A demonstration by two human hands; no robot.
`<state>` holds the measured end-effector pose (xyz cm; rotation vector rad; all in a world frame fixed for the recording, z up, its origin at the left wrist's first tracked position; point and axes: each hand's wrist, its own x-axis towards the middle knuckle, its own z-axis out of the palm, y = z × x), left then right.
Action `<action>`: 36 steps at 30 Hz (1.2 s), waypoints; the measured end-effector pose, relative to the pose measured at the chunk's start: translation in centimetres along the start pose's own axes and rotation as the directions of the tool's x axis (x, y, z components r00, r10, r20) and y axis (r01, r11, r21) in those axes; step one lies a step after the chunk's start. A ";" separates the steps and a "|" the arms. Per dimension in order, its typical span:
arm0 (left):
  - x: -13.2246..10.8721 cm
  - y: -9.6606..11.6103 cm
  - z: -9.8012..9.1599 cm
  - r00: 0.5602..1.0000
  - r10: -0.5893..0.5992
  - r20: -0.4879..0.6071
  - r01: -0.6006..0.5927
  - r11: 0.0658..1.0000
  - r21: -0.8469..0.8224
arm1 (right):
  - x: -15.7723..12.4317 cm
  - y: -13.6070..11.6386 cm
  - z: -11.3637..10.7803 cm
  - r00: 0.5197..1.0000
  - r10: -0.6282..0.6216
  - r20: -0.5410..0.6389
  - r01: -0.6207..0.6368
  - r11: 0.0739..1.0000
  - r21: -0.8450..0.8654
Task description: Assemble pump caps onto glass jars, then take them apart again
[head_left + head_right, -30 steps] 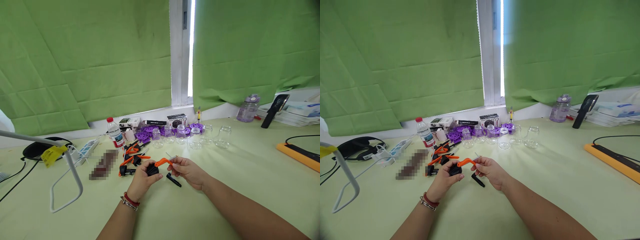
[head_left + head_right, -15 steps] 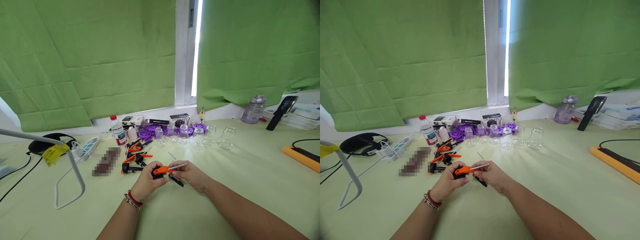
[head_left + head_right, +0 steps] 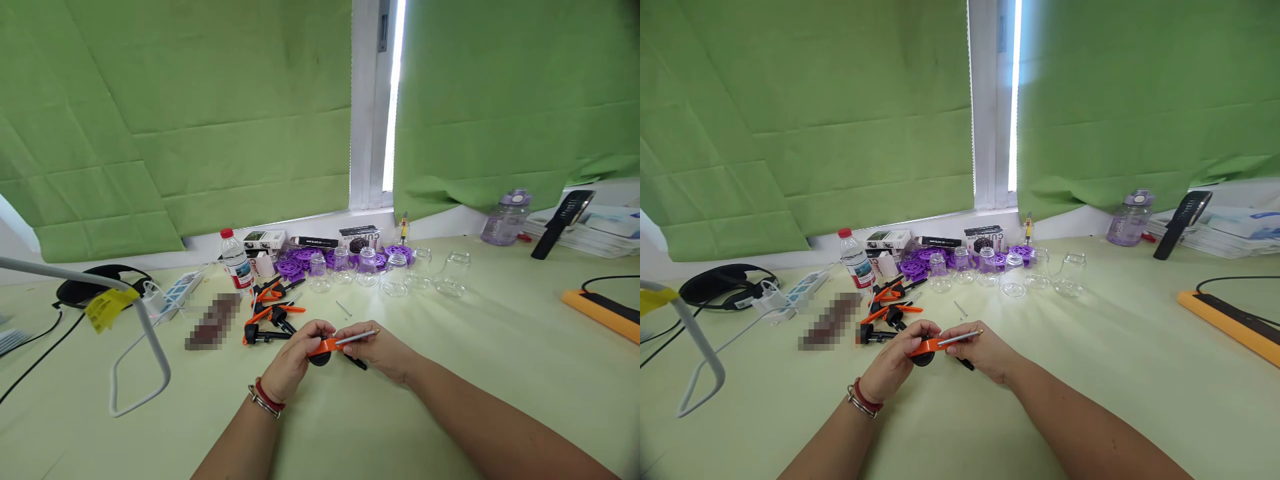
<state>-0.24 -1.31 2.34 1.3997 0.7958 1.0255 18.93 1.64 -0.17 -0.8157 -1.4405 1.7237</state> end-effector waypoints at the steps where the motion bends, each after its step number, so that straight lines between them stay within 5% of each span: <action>1: 0.0 0.0 0.0 1.000 -0.006 0.005 0.006 1.000 0.006 | 0.0 0.1 -0.1 1.000 -0.006 0.004 0.006 1.000 0.005; 4: 0.2 -0.3 -0.1 1.000 -0.023 -0.022 0.023 0.999 0.022 | 0.4 0.4 -0.6 1.000 -0.022 0.013 0.022 1.000 -0.010; 7: 0.4 -0.8 -0.4 0.993 -0.034 -0.113 0.034 0.999 0.003 | 1.2 0.5 -2.2 0.992 -0.067 -0.111 0.041 0.974 -0.222; 10: 0.6 -1.1 -0.7 0.968 -0.040 -0.249 0.029 0.998 -0.048 | 2.5 0.7 -4.4 0.909 -0.194 -0.368 -0.072 0.798 -0.598; 13: 0.9 -1.1 -0.8 0.944 -0.022 -0.330 -0.020 0.992 -0.125 | 3.8 1.3 -5.8 0.849 -0.222 -0.480 -0.227 0.666 -0.710; 26: 1.4 -1.7 -1.0 0.907 -0.095 -0.411 -0.021 0.963 -0.268 | 7.5 1.4 -4.6 0.891 -0.194 -0.411 -0.327 0.355 -0.876; 36: 1.0 -1.3 -0.6 0.925 -0.126 -0.358 0.012 0.952 -0.305 | 6.1 -0.6 -6.1 0.840 -0.311 -0.445 -0.290 0.435 -0.852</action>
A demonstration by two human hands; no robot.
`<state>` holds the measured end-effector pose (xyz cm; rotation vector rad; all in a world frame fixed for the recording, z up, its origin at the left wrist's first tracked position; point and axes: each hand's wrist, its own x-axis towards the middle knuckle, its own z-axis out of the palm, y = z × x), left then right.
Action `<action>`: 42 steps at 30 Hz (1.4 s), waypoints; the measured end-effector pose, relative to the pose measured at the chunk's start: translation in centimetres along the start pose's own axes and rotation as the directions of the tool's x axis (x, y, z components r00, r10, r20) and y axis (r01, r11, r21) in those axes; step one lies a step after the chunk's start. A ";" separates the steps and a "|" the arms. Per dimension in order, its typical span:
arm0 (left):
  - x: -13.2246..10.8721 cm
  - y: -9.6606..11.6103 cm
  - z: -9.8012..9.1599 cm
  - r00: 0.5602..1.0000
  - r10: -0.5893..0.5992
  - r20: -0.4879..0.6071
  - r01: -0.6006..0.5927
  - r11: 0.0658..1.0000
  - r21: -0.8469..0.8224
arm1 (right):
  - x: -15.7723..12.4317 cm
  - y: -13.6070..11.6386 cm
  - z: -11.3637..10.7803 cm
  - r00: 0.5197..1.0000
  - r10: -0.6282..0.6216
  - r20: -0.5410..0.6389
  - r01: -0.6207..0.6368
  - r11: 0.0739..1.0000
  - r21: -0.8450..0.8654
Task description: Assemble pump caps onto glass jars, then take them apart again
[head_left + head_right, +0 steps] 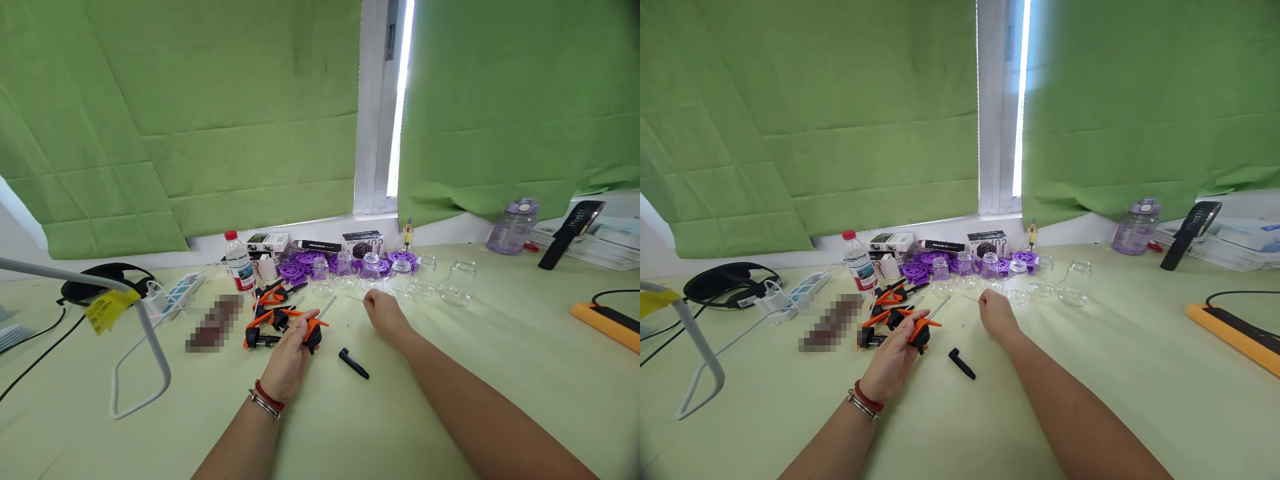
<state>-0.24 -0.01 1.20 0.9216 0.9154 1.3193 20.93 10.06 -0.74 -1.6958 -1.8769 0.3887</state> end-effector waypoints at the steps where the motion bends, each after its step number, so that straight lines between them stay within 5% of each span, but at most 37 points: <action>1: 0.0 -0.1 0.0 1.000 -0.005 0.014 0.005 1.000 0.003 | -0.1 -0.1 -0.6 1.000 -0.014 -0.026 0.015 1.000 0.028; 7: 0.0 -0.6 -0.3 0.991 -0.026 0.133 0.024 0.999 0.021 | -2.2 -2.5 -3.1 0.926 -0.185 -0.329 0.315 0.859 0.403; 10: -0.2 -0.5 -0.1 0.979 -0.054 0.198 0.047 0.998 0.041 | -3.6 -4.1 -3.0 0.904 -0.306 -0.298 0.419 0.770 0.481; 18: -0.5 -0.7 0.1 0.932 -0.100 0.347 0.105 0.994 0.006 | -6.3 -6.4 -2.7 0.936 -0.322 -0.140 0.324 0.637 0.699; 36: -0.9 -0.7 0.4 0.837 -0.101 0.538 0.096 0.995 0.037 | -7.1 -6.9 -3.0 0.815 -0.572 -0.097 0.521 0.648 0.556; 42: -1.0 -0.7 0.1 0.833 -0.119 0.541 0.167 0.985 -0.040 | -6.8 -6.6 -2.1 0.916 -0.398 -0.046 0.318 0.652 0.688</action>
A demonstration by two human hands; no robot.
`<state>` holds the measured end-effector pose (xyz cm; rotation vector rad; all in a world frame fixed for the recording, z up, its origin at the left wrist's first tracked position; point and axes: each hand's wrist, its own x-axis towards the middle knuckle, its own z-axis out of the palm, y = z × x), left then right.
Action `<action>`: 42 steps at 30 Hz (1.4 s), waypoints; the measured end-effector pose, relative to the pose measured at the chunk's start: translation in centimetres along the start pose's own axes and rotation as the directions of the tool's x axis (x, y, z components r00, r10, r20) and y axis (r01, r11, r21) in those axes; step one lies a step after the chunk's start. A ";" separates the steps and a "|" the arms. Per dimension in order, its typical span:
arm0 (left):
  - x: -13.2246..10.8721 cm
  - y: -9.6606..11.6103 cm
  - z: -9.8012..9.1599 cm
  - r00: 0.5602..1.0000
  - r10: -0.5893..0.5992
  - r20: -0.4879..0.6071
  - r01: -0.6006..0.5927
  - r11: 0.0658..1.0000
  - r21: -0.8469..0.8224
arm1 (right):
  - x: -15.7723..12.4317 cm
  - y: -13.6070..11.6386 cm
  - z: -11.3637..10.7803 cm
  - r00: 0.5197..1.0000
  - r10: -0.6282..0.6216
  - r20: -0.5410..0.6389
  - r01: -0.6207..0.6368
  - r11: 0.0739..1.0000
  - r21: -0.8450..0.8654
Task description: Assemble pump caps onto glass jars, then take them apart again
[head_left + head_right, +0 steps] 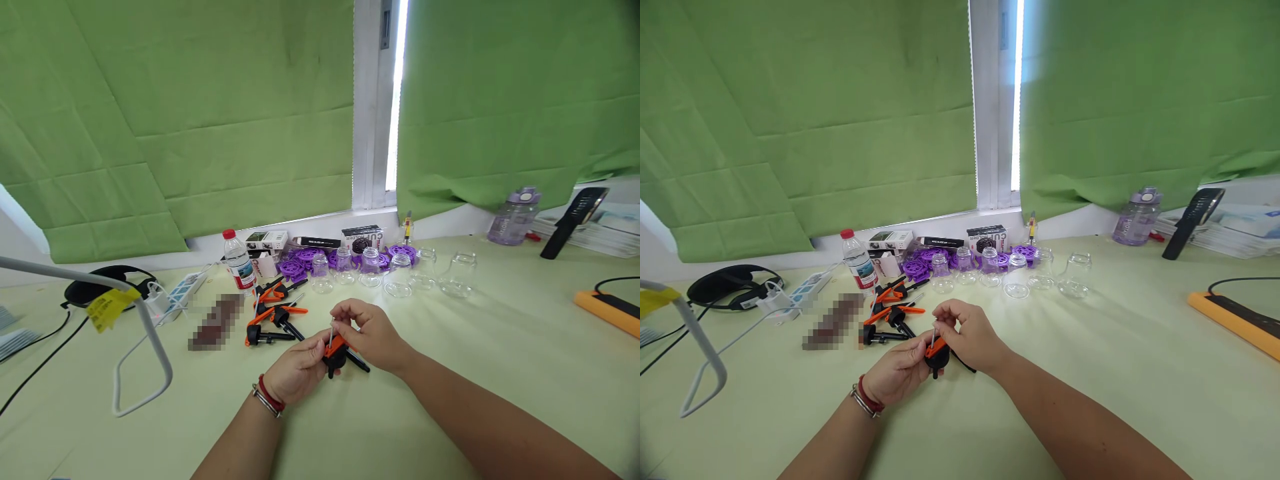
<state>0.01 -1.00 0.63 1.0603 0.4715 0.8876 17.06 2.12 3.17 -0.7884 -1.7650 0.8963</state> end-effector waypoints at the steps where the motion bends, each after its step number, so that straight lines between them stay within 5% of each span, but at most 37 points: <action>1: -0.1 0.0 0.0 1.000 -0.006 0.001 0.006 1.000 -0.016 | 0.1 0.1 0.0 0.999 0.048 -0.007 -0.047 0.997 0.064; 6: -0.3 0.0 0.0 0.997 -0.063 0.050 0.064 0.998 -0.024 | 0.3 0.1 0.0 0.967 0.212 0.139 -0.247 0.908 0.337; 9: -0.4 0.0 0.0 0.996 -0.080 0.050 0.081 0.996 -0.027 | 0.3 -0.1 -0.3 0.976 0.157 0.151 -0.203 0.909 0.365; 16: -0.4 0.1 -0.2 0.997 -0.074 0.022 0.076 0.994 -0.083 | 0.0 -0.5 -0.6 0.985 0.009 0.173 -0.042 0.981 0.191; 26: -0.2 0.3 -0.3 0.999 -0.031 -0.040 0.027 0.995 -0.101 | 0.0 -1.0 -0.4 0.900 -0.257 0.351 0.330 0.929 -0.165; 32: 0.2 0.7 0.1 0.992 0.023 -0.127 -0.047 0.982 -0.186 | 0.2 -1.3 -0.7 0.850 -0.270 0.452 0.433 0.847 -0.307; 42: 0.5 0.0 -0.5 0.979 0.021 -0.201 -0.047 0.991 -0.128 | 0.1 -0.8 -0.5 0.869 -0.217 0.445 0.426 0.786 -0.448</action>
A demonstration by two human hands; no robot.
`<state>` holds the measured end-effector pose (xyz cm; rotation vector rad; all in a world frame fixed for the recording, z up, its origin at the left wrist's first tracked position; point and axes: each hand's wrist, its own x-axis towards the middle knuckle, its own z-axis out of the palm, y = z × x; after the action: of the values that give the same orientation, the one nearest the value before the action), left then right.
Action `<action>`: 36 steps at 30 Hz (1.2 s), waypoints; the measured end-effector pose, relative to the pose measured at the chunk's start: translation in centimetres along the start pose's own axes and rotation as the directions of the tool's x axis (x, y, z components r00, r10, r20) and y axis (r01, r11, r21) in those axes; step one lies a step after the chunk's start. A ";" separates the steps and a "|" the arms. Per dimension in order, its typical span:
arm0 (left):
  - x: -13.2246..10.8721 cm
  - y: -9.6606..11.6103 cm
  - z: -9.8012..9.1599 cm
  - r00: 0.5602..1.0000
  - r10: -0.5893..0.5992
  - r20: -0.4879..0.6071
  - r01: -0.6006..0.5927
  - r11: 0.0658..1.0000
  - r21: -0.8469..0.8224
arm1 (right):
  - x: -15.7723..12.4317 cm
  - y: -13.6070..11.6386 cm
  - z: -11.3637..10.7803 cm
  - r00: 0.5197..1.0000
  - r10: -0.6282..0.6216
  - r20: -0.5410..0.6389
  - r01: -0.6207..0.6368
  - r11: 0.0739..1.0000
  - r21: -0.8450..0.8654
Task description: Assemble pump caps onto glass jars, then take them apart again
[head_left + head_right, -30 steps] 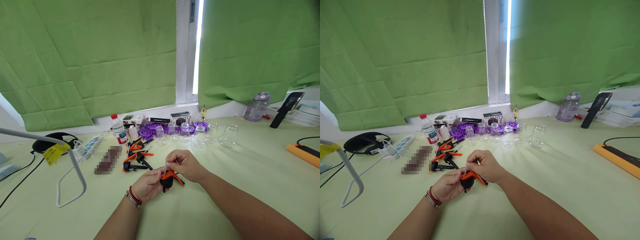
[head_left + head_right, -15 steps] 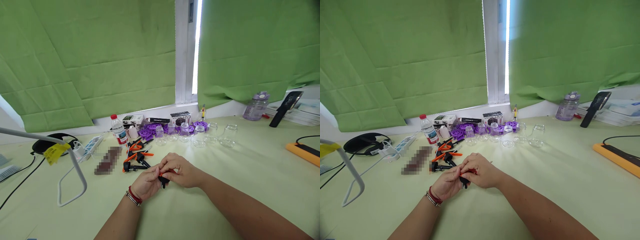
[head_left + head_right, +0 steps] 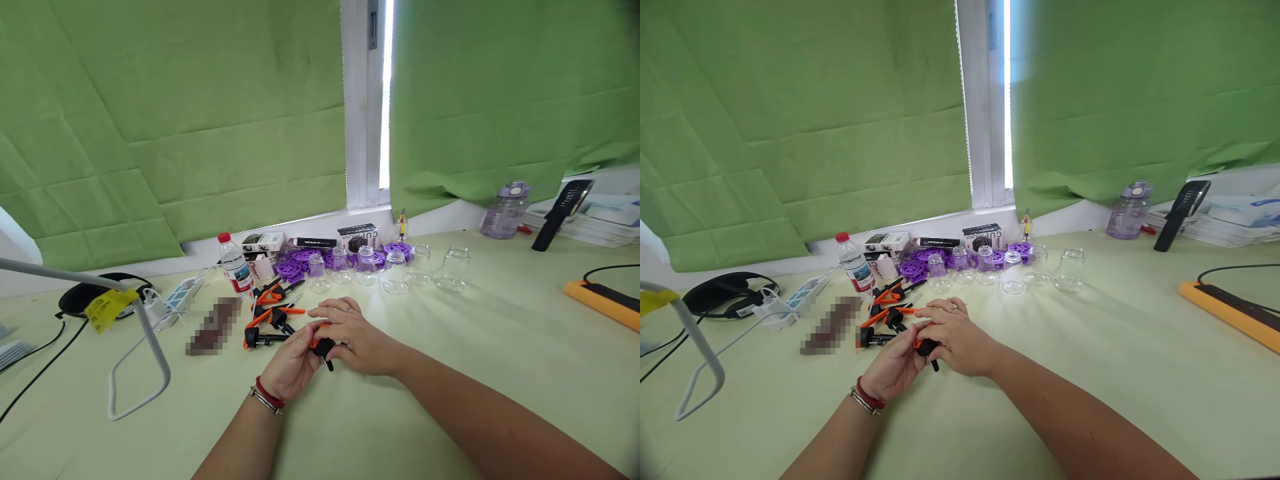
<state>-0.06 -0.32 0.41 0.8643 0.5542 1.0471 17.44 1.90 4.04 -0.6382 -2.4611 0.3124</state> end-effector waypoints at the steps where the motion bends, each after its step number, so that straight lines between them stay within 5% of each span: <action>1: 0.0 -0.1 -0.1 1.000 -0.008 0.012 0.008 1.000 0.019 | 0.0 0.0 -0.1 1.000 0.004 0.015 -0.004 1.000 -0.001; 11: -0.3 -0.2 -0.9 1.000 -0.014 0.002 0.010 0.831 0.556 | 0.0 0.2 -0.2 0.996 -0.046 0.077 0.053 0.995 -0.080; 18: -0.2 0.0 0.2 1.000 -0.012 0.017 0.002 0.876 0.482 | -0.1 0.9 0.8 0.989 0.053 -0.139 -0.061 0.997 -0.050; 22: 0.2 0.3 0.7 0.992 0.058 -0.110 -0.010 0.920 0.391 | 0.0 1.7 0.5 0.942 0.152 -0.300 -0.177 0.983 -0.057; 24: 0.5 0.4 0.4 0.970 0.144 -0.195 -0.070 0.936 0.345 | 0.0 2.2 -0.1 0.898 0.308 -0.316 -0.332 0.943 -0.024; 27: 0.7 0.4 -0.3 0.921 0.234 -0.311 -0.129 0.938 0.322 | -0.2 2.9 -0.8 0.819 0.569 -0.075 -0.571 0.821 -0.010; 31: 1.0 0.4 -1.0 0.880 0.256 -0.400 -0.132 0.941 0.311 | -0.5 3.0 -0.6 0.705 0.610 0.362 -0.592 0.787 -0.172; 36: 1.4 0.4 -1.2 0.872 0.231 -0.432 -0.130 0.959 0.251 | -0.6 2.9 0.8 0.694 0.584 0.421 -0.531 0.810 -0.250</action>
<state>-0.64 1.45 0.09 0.8710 1.0153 1.3971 18.51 4.04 2.13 -1.5373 -2.6940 0.6433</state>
